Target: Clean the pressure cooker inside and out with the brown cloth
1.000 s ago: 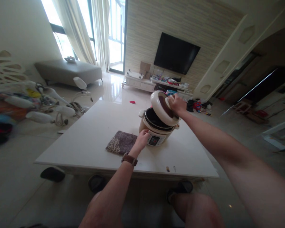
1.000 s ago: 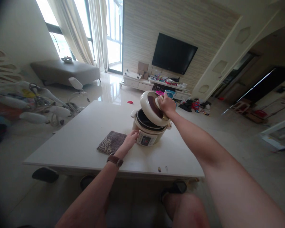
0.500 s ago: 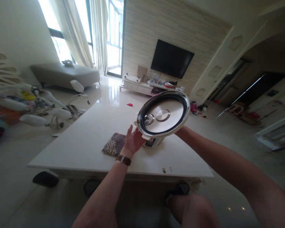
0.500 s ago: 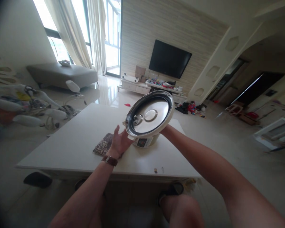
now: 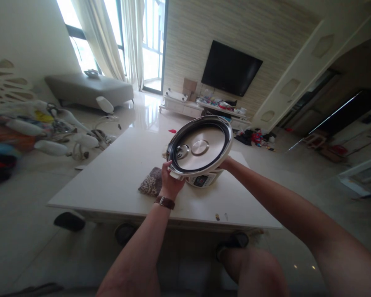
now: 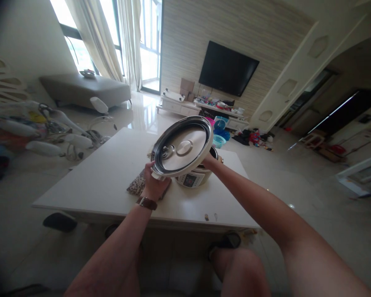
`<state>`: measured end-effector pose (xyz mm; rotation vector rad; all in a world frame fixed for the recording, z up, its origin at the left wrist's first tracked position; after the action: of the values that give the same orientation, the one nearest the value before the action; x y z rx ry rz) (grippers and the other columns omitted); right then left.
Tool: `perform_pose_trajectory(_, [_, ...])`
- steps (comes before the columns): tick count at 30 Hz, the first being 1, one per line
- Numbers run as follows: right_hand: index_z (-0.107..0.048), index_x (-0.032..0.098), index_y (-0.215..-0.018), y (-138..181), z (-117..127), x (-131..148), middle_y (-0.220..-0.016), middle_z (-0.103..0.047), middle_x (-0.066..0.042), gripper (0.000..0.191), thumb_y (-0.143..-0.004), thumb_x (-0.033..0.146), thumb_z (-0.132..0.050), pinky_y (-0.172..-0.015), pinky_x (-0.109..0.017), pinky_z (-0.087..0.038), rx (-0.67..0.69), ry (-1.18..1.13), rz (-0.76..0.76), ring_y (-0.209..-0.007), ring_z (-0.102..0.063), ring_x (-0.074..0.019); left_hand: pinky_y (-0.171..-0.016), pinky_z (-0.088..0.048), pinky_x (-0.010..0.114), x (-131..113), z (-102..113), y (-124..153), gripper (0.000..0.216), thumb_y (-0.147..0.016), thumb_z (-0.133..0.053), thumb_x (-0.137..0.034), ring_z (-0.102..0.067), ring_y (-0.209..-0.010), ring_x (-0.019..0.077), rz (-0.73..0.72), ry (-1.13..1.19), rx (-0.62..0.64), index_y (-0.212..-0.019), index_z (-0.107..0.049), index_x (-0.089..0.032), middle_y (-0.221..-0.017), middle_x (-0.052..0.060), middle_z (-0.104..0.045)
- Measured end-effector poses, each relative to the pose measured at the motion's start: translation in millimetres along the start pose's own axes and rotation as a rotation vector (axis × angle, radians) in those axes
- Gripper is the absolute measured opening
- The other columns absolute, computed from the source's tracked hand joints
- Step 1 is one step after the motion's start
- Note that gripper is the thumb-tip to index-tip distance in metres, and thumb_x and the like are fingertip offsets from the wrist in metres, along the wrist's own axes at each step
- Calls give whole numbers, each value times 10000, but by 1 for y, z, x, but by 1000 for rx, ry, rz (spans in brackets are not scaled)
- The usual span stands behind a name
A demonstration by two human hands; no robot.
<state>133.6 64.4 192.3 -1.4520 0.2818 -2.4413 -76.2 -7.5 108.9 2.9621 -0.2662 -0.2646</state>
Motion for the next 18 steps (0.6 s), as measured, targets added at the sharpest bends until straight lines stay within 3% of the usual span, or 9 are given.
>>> perform_pose_trajectory(3, [-742,191,-1191,8,7,-3,-1295,-754,-113,496,-797,475,-843,-1179,-521,-470,119,349,90,-1283,-628,-344,-741,-619,301,-14,1,0,399,-836,-619,-281,-799,-867,232,-73,-2,12,-1192,-757,-164,-943,70,-837])
perform_pose_trajectory(5, [-722,204,-1268,21,6,-12,-1359,-714,-133,638,-712,440,-929,-1133,-511,-496,273,673,153,-1268,-630,-360,-762,-615,307,-23,1,1,399,-820,-616,-262,-793,-845,227,-106,-13,-3,-1177,-760,-155,-938,73,-834])
perform_pose_trajectory(8, [-644,196,-1385,39,-3,-32,-1337,-703,-156,748,-735,425,-935,-1038,-471,-515,403,1015,172,-1211,-638,-351,-795,-606,304,-33,1,2,399,-813,-614,-254,-787,-839,216,-174,-16,-37,-1169,-764,-151,-936,69,-833])
perform_pose_trajectory(13, [-596,182,-1408,45,-18,-48,-1289,-691,-163,631,-866,407,-828,-959,-409,-466,339,1154,132,-1211,-596,-342,-809,-592,286,-42,8,1,403,-817,-607,-282,-788,-936,216,-252,-18,-68,-1174,-766,-184,-993,57,-837])
perform_pose_trajectory(18, [-613,191,-1352,24,-25,-53,-1309,-671,-155,513,-908,384,-781,-916,-403,-464,260,1179,48,-1201,-581,-334,-781,-583,271,-50,17,-1,400,-792,-647,-313,-783,-921,205,-313,-45,-66,-1158,-762,-201,-963,49,-832])
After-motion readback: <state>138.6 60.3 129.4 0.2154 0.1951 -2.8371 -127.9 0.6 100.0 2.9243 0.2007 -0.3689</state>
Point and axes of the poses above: each hand's wrist, its own y-axis away from the middle knuckle, its own z-axis out of the back of the hand, x = y × z, the point moved 3 cm from there along -y, towards the middle knuckle
